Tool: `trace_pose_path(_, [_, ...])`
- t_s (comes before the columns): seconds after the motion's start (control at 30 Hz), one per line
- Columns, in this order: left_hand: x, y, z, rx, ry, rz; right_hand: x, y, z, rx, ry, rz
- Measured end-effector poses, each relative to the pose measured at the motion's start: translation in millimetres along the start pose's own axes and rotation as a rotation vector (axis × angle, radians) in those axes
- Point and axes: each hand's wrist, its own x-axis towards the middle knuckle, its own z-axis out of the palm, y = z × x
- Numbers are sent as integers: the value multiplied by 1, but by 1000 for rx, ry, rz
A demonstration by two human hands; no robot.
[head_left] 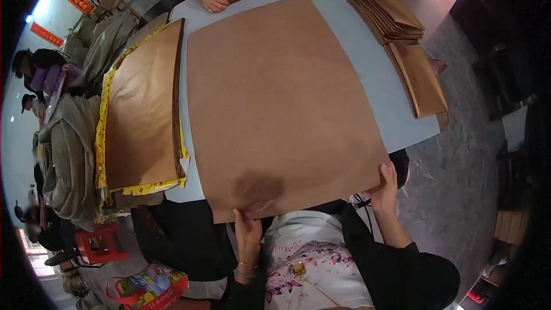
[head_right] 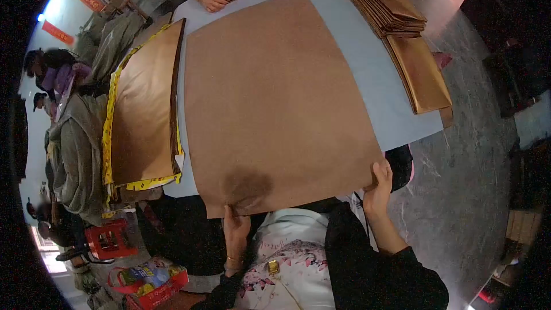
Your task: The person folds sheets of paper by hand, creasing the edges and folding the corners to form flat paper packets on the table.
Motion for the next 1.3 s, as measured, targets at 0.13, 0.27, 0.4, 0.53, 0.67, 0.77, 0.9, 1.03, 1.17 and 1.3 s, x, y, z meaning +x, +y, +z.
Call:
trace_pose_path(0.13, [-1, 1, -5, 77, -187, 32, 2, -3, -2, -98, 71, -60])
trace_pose_path(0.27, [-1, 2, 1, 21, -6, 21, 19, 0, -28, -390, 11, -136])
trace_pose_path(0.4, [-2, 2, 0, 62, 17, 40, 28, -4, -50, -570, -65, -1])
trace_pose_path(0.53, [-14, -1, 11, 39, 83, 91, 20, -15, -26, -771, -74, -19])
trace_pose_path(0.67, [-14, 0, 3, 151, -18, 89, 30, -17, -35, -879, -173, -262])
trace_pose_path(0.77, [-17, -1, 13, 79, 10, 109, 26, -39, -19, -858, -292, -308])
trace_pose_path(0.9, [-28, 2, 24, 218, 107, 191, 45, -62, -26, -771, -617, -99])
trace_pose_path(1.03, [-27, 6, 8, 190, 114, 182, 58, -71, -22, -636, -806, -86])
trace_pose_path(1.17, [-33, 9, 15, 429, 47, 246, 66, -84, -4, -1090, -736, -64])
trace_pose_path(1.3, [-35, 12, 25, 251, 89, 179, 69, -76, 18, -1374, -784, -756])
